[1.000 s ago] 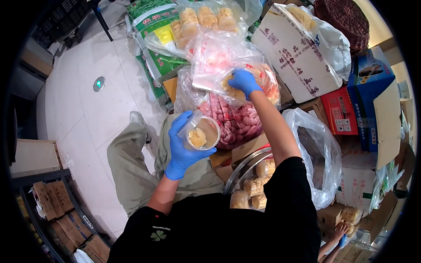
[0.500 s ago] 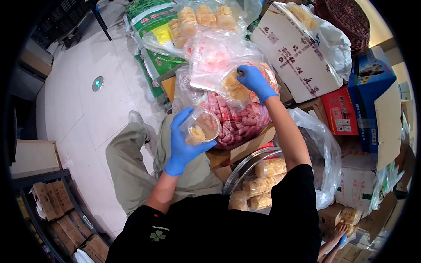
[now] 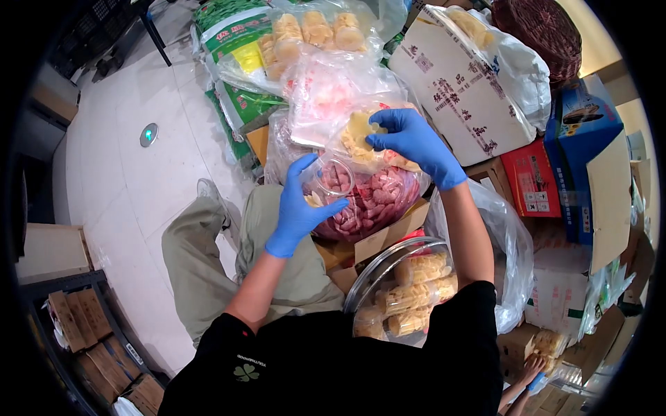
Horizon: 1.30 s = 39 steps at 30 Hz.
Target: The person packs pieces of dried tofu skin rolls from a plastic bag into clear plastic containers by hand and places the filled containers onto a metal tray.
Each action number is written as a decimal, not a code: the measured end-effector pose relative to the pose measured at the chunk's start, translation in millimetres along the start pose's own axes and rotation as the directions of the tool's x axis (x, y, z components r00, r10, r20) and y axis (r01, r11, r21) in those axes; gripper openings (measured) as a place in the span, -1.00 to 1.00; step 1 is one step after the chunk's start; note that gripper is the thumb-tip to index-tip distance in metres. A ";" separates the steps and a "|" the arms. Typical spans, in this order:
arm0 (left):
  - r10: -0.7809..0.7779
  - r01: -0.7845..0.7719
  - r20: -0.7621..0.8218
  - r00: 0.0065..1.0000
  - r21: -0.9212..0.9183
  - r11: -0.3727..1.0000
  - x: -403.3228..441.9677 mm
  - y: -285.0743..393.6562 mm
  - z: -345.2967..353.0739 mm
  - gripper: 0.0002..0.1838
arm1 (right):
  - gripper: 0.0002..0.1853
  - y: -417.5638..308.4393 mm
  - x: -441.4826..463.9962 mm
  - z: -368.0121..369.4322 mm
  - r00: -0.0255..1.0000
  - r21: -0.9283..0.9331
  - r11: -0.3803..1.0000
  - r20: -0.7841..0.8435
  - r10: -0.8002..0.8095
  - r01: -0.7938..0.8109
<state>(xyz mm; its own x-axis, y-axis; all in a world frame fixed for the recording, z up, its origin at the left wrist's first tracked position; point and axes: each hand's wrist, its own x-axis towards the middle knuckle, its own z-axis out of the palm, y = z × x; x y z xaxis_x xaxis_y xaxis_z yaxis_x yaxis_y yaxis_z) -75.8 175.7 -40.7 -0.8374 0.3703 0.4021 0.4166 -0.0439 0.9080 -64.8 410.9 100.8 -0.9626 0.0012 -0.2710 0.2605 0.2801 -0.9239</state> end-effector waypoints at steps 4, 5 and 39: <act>-0.010 0.008 -0.027 1.000 -0.062 0.998 -3.8 0.7 3.5 0.06 | -0.68 -25.6 -19.3 24.3 0.971 -0.382 0.894 0.146 -0.191 0.234; -0.022 0.020 -0.032 0.999 -0.069 0.997 -5.4 4.3 2.7 0.05 | -0.69 -29.1 -20.3 31.3 0.930 -0.489 0.791 0.211 -0.301 0.367; 0.091 -0.114 -0.156 0.984 -0.147 0.983 -21.1 47.9 -48.0 0.18 | -0.76 -54.3 -45.5 52.5 0.795 -0.376 0.770 -0.127 -0.593 0.515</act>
<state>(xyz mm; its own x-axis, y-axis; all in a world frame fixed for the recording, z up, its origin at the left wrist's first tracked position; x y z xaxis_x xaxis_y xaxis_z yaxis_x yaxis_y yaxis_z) -55.2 121.2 0.0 -0.8409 0.2158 0.4963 0.4528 -0.2216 0.8636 -31.2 345.2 149.1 -0.9291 -0.0436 0.3671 -0.3233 0.5777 -0.7495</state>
